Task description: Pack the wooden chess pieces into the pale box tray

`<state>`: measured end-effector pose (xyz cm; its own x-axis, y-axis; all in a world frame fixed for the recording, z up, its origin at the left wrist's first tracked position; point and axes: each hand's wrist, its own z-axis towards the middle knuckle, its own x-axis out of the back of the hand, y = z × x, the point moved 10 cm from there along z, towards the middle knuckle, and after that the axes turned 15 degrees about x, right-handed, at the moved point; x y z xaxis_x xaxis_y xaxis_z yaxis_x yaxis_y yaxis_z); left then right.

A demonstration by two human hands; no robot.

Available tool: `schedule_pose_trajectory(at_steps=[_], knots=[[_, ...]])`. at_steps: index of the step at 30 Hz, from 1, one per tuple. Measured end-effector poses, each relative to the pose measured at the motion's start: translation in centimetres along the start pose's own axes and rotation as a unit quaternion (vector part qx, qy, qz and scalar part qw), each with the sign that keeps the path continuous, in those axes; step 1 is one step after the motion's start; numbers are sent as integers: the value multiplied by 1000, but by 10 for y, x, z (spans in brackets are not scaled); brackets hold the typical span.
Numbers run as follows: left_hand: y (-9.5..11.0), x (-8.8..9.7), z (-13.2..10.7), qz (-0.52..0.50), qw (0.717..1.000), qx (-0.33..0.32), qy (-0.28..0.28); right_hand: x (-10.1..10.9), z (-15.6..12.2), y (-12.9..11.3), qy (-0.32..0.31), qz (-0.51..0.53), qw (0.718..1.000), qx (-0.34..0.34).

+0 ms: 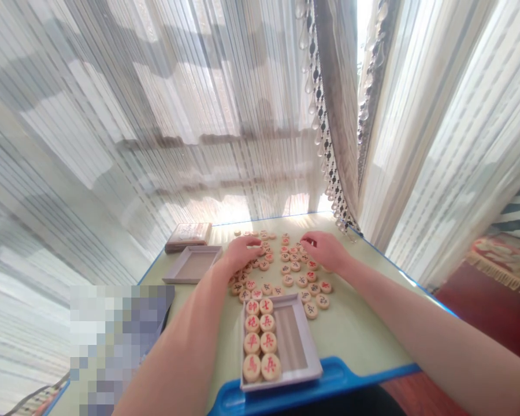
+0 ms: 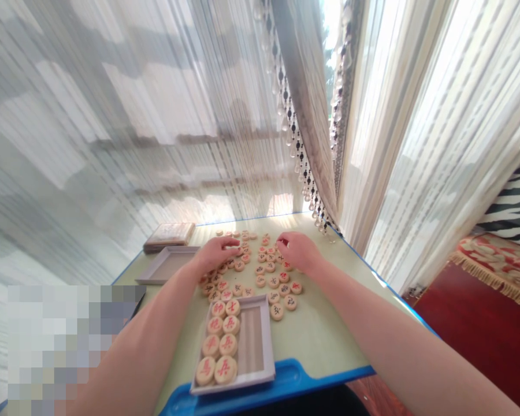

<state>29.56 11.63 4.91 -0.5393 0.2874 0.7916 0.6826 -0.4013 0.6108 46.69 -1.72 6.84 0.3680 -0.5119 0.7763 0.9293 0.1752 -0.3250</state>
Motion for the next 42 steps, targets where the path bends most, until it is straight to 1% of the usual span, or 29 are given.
schedule_pose_trajectory(at_steps=[2, 3, 4, 6, 8, 9, 11, 13, 14, 17, 20, 22, 24, 26, 27, 29, 31, 33, 36, 38, 42], knots=[[-6, 8, 2, -21, 999, 11, 26, -1, -1, 3, -2, 1, 1000, -3], [-9, 11, 3, -14, 999, 15, 33, -2, -1, 4, -5, 3, 1000, -3], [-12, 11, 5, 6, 999, 17, 32, -4, -1, 6, -10, 4, 1000, -2], [-17, 9, 8, 47, 999, 21, 13, -8, -1, 7, -20, 6, 1000, 1], [-20, 9, 10, 38, 999, 20, -4, -11, -1, 6, -29, 6, 1000, 5], [-20, 13, 11, 17, 1000, 19, 1, -12, -1, 5, -32, 5, 999, 7], [-19, 22, 10, -4, 999, 13, 31, -12, -1, 0, -34, 9, 999, 18], [-17, 25, 9, 41, 998, 13, 52, -11, 0, -7, -30, 15, 999, 36], [-17, 23, 8, 77, 996, 13, 48, -10, 0, -10, -28, 18, 998, 46], [-16, 9, 6, 149, 989, 5, 0, -10, 0, -18, -29, 26, 997, 66], [-15, 1, 5, 158, 987, -10, -34, -9, -3, -24, -27, 25, 997, 74], [-13, -2, 3, 162, 985, -23, -50, -8, -2, -28, -12, 30, 996, 78], [-10, -3, 2, 160, 985, -33, -56, -7, 1, -30, 7, 41, 997, 72], [-8, -1, 0, 152, 986, -40, -55, -12, 10, -26, 4, 45, 998, 52], [-6, -1, -2, 147, 986, -46, -56, -18, 16, -23, -9, 41, 998, 40], [-4, -3, -3, 142, 986, -65, -62, -33, 32, -18, -57, 17, 998, 25], [-2, -4, -4, 140, 985, -80, -56, -48, 50, -17, -109, -30, 993, 42], [-2, -4, -2, 128, 988, -80, -35, -59, 68, -18, -137, -68, 986, 66], [-2, -4, 1, 101, 993, -64, -7, -77, 85, -15, -197, -92, 974, 66], [0, -6, 2, 99, 994, -54, 5, -83, 90, -12, -218, -98, 969, 59], [3, -8, 4, 112, 992, -34, 38, -84, 91, -7, -218, -111, 968, 59]])
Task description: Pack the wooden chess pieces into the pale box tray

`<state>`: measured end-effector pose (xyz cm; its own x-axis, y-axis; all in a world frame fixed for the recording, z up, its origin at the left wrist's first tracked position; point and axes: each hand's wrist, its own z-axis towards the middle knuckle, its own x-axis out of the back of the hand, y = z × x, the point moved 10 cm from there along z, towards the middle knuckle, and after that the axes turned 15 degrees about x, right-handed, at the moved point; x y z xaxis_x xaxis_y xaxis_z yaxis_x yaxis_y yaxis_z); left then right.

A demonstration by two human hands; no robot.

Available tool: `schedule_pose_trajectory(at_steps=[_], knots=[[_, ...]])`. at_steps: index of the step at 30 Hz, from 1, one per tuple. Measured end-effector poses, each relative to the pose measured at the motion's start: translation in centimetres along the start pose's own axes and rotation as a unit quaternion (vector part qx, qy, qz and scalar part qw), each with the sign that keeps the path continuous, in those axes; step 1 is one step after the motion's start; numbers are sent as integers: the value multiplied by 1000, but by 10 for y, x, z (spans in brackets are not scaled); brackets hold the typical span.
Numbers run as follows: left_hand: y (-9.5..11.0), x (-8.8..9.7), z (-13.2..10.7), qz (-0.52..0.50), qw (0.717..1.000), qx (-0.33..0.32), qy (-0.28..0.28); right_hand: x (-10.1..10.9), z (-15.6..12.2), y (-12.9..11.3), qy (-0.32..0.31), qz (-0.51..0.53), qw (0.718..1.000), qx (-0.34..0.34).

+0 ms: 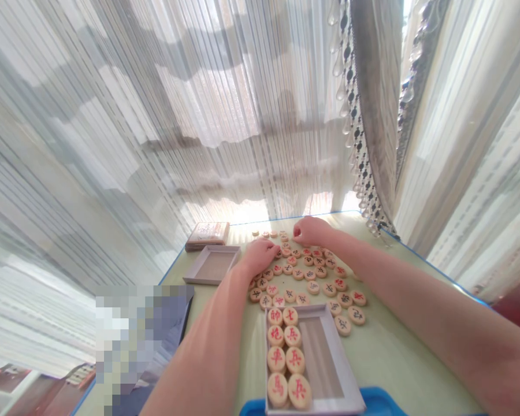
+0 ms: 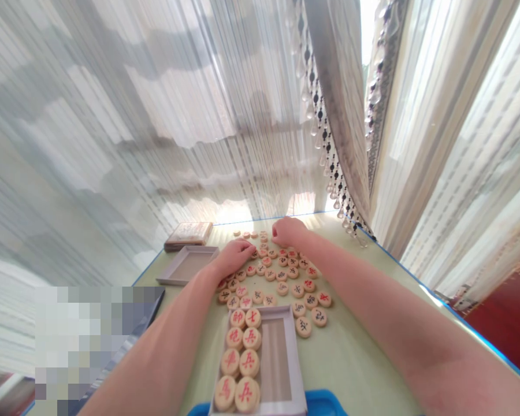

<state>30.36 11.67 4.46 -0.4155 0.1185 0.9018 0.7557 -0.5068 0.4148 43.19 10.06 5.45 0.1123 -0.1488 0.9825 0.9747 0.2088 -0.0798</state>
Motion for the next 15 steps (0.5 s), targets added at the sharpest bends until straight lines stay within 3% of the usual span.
schedule_pose_trajectory(at_steps=[4, 9, 13, 15], knots=[[-2, 3, 1, -12, 1000, 5, 24, 5, -5, 1, 31, -19, 999, 3], [-11, 19, 1, -27, 996, 37, 79, -2, -5, 4, 20, 9, 1000, -9], [-20, 44, -7, 70, 974, 115, 184, -1, -5, 3, 29, 28, 999, -15], [-25, 44, -9, 131, 962, 160, 180, -1, -6, 4, 33, 59, 997, -24]])
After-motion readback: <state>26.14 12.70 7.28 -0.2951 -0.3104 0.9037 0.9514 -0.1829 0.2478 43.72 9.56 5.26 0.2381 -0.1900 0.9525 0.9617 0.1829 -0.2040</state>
